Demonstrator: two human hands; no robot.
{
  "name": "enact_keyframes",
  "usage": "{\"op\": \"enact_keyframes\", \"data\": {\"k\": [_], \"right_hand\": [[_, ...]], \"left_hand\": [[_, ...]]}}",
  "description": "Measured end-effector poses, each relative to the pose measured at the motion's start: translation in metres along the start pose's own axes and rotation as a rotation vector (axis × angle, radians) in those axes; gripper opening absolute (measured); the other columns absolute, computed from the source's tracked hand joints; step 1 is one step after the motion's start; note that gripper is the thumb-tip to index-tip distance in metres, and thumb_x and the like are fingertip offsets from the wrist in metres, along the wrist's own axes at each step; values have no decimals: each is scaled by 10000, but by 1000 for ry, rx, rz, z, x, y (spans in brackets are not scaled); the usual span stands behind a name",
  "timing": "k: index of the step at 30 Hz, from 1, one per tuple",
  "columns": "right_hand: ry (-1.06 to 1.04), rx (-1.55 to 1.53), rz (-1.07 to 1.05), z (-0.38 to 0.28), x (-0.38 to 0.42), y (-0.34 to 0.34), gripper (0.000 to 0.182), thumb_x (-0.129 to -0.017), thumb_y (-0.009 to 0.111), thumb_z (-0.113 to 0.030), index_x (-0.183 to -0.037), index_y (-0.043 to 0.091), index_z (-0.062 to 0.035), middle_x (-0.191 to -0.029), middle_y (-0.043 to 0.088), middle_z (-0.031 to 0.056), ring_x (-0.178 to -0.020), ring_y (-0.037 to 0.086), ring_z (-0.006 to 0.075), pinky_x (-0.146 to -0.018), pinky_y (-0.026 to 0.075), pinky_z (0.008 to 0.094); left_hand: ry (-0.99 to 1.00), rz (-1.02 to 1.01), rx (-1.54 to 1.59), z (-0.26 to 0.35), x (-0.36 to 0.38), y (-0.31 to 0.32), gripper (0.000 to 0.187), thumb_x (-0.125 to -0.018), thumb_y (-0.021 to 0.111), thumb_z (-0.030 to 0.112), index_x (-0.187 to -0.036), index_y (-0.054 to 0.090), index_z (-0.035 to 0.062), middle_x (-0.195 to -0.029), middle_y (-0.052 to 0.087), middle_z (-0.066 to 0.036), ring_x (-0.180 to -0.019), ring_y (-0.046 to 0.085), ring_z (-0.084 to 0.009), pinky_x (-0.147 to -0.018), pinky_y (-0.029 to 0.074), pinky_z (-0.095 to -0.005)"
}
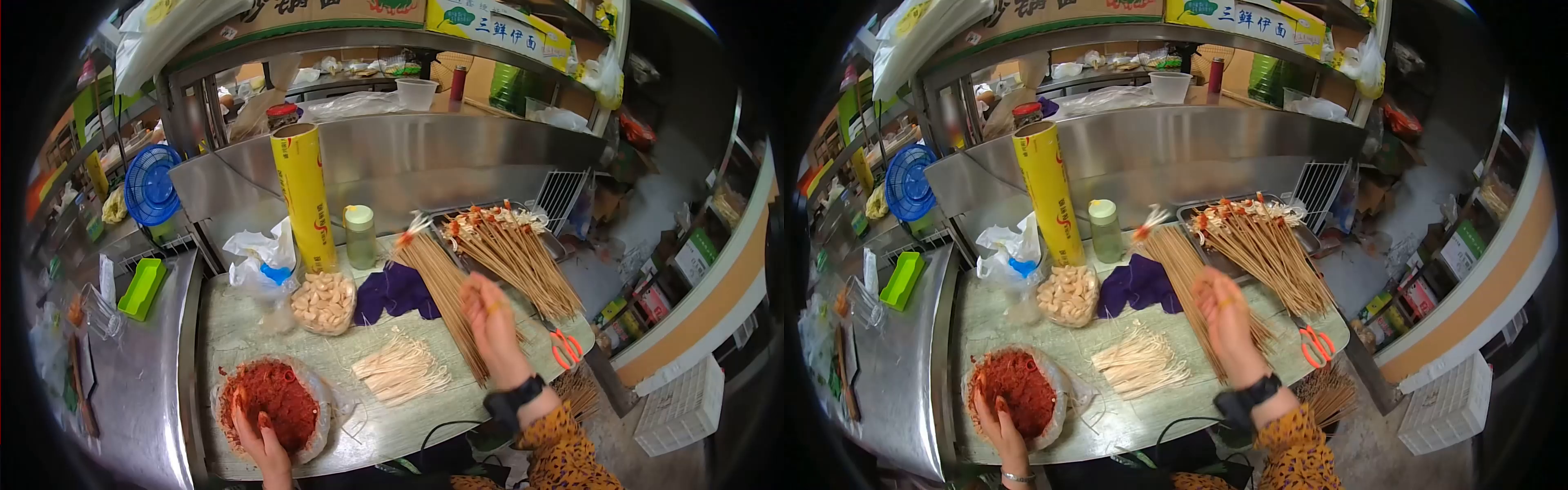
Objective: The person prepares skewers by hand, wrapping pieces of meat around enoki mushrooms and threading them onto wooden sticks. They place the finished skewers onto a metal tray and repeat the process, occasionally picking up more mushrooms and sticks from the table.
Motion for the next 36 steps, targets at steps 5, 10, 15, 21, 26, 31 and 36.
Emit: {"op": "enact_keyframes", "data": {"k": [5, 10, 15, 21, 26, 31, 36], "right_hand": [[4, -99, 213, 24, -57, -46, 274, -951, 465, -193, -1148, 507, -8, -984, 578, 63, -861, 561, 139, -712, 459, 254], [-113, -154, 304, 6, -94, -69, 275, -936, 502, -226, -1149, 515, -53, -979, 578, 49, -877, 570, 136, -714, 457, 251], [-135, -214, 355, 11, -139, -107, 297, -932, 503, -243, -1137, 496, -28, -939, 588, 60, -839, 589, 151, -694, 475, 257], [220, -412, 402, 51, -102, -100, 311, -931, 492, -292, -1069, 486, -14, -1005, 609, 132, -917, 596, 198, -758, 488, 305], [436, -132, 46, 67, 14, -30, 318, -954, 431, -285, -1122, 543, -39, -945, 627, 94, -709, 558, 126, -660, 455, 253], [558, 374, -599, 92, 146, 33, 286, -958, 440, -237, -951, 586, 9, -810, 621, 72, -727, 598, 146, -673, 482, 254], [-222, 945, -929, 92, 167, 76, 217, -741, 619, -74, -950, 613, -18, -976, 618, 139, -919, 585, 319, -824, 466, 373]], "left_hand": [[-4, 21, -122, 20, -4, -2, 484, -852, 394, 35, -1329, 359, -39, -1361, 387, -170, -1276, 346, -281, -1070, 236, -366], [-29, 52, -57, 13, 0, 0, 470, -851, 399, 32, -1316, 380, -34, -1349, 406, -176, -1263, 363, -290, -1068, 236, -371], [117, 78, -173, 65, -5, 1, 386, -833, 450, 44, -1211, 481, -30, -1243, 487, -196, -1131, 466, -317, -966, 349, -382], [152, 18, -196, 52, -7, 7, 387, -843, 463, 73, -1214, 475, -37, -1240, 478, -217, -1122, 467, -342, -953, 360, -395], [147, 28, -256, 34, -5, 7, 411, -801, 480, 36, -1206, 477, -39, -1177, 500, -210, -1129, 452, -350, -977, 337, -396], [207, 70, -183, 49, -21, 8, 373, -781, 511, 18, -1150, 517, -42, -1120, 533, -216, -1065, 511, -345, -926, 397, -376], [293, 134, -183, 33, -35, 9, 370, -747, 560, 88, -1101, 548, -20, -1127, 544, -203, -1074, 500, -352, -948, 388, -413]]}}
Point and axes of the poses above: each hand's wrist, its own x-axis away from the middle knuckle, its own y-axis out of the palm, z = x × y, the point moved 9 cm from there along -x, towards the middle knuckle
